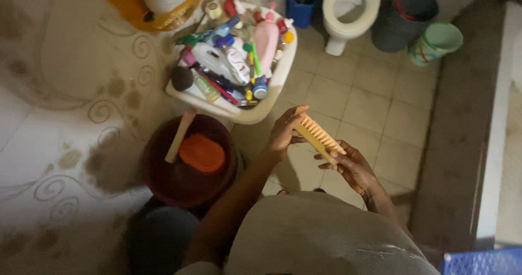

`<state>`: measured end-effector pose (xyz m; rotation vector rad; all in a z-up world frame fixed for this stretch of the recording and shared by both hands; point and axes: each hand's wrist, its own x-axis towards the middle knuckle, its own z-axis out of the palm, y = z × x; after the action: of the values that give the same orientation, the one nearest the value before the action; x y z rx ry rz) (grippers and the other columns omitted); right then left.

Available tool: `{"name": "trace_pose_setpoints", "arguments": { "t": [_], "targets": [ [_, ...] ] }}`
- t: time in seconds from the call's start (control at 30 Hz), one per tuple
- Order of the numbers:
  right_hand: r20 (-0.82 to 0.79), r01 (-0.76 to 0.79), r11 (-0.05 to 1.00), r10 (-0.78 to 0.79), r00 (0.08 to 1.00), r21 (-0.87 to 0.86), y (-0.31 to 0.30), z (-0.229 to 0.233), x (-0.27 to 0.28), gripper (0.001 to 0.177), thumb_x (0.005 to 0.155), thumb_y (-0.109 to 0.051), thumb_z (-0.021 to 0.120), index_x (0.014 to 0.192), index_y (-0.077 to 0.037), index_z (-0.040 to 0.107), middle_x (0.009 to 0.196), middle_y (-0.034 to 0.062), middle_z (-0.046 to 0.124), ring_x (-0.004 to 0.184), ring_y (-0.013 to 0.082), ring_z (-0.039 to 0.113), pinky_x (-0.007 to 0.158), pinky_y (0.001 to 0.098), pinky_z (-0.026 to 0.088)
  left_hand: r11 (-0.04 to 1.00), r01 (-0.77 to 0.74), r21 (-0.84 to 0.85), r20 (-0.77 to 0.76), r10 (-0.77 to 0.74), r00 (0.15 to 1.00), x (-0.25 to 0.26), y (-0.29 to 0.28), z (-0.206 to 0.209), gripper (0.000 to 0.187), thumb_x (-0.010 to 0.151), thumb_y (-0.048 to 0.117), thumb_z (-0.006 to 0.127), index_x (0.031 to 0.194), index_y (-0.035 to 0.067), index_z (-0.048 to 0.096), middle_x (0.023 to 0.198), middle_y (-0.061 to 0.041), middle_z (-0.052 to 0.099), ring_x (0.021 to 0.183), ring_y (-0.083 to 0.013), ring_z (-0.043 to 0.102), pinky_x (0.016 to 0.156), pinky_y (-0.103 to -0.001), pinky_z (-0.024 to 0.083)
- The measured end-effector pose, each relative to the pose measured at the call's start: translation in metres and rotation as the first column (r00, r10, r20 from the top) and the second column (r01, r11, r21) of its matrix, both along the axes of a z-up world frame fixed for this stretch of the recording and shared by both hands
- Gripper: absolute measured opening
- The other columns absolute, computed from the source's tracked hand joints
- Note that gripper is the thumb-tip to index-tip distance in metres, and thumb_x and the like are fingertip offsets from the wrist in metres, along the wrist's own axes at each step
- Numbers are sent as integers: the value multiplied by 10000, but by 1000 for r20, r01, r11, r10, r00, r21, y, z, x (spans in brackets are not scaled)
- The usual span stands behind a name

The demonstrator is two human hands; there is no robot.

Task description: The person picks up and moves various items, including bottles, a blue plastic basket, a brush, and a soap dish, between the bathtub and a shelf, then ties a purple curtain.

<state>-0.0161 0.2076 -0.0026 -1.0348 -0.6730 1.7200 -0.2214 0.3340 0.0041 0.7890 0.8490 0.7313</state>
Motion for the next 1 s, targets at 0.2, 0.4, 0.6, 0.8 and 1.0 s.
{"name": "trace_pose_setpoints", "arguments": {
  "t": [0.2, 0.4, 0.6, 0.8, 1.0],
  "targets": [
    [479, -174, 984, 136, 867, 35, 70, 27, -10, 707, 795, -211, 786, 1405, -71, 457, 1333, 143, 591, 1199, 252, 620, 943, 429, 592, 987, -137, 80, -23, 139, 990, -8, 27, 8, 423, 990, 326, 597, 1375, 151, 582, 1098, -68, 621, 914, -210, 705, 765, -387, 649],
    [847, -351, 897, -45, 530, 267, 152, 41, 4, 731, 787, -242, 848, 1395, -56, 489, 1295, 162, 624, 1173, 282, 644, 931, 403, 562, 952, -238, 195, -144, 267, 953, 13, 96, 17, 419, 969, 296, 598, 1357, 141, 572, 1105, -76, 624, 912, -236, 728, 743, -401, 670],
    [830, -364, 809, -251, 498, 463, 232, 34, 38, 675, 807, -201, 828, 1407, -43, 563, 1238, 193, 666, 1126, 274, 664, 909, 429, 565, 910, -365, 196, -41, 379, 924, 52, 180, -5, 457, 1029, 331, 563, 1436, 138, 485, 1165, -92, 612, 964, -241, 704, 771, -377, 649],
    [797, -135, 911, -259, 545, 389, 332, 6, 51, 586, 902, -281, 782, 1374, -15, 559, 1164, 142, 718, 958, 222, 727, 777, 339, 608, 808, -548, 214, 76, 546, 834, 50, 222, -34, 495, 1031, 373, 542, 1446, 118, 449, 1236, -75, 613, 1012, -237, 700, 766, -378, 623],
    [760, -210, 880, -223, 611, 427, 469, -21, 43, 528, 904, -347, 803, 1319, -52, 664, 1079, 97, 736, 867, 180, 683, 745, 326, 554, 788, -575, 220, 16, 587, 809, 23, 233, -27, 492, 1030, 398, 540, 1421, 107, 470, 1227, -73, 626, 1025, -219, 694, 769, -361, 613]
  ]
}}
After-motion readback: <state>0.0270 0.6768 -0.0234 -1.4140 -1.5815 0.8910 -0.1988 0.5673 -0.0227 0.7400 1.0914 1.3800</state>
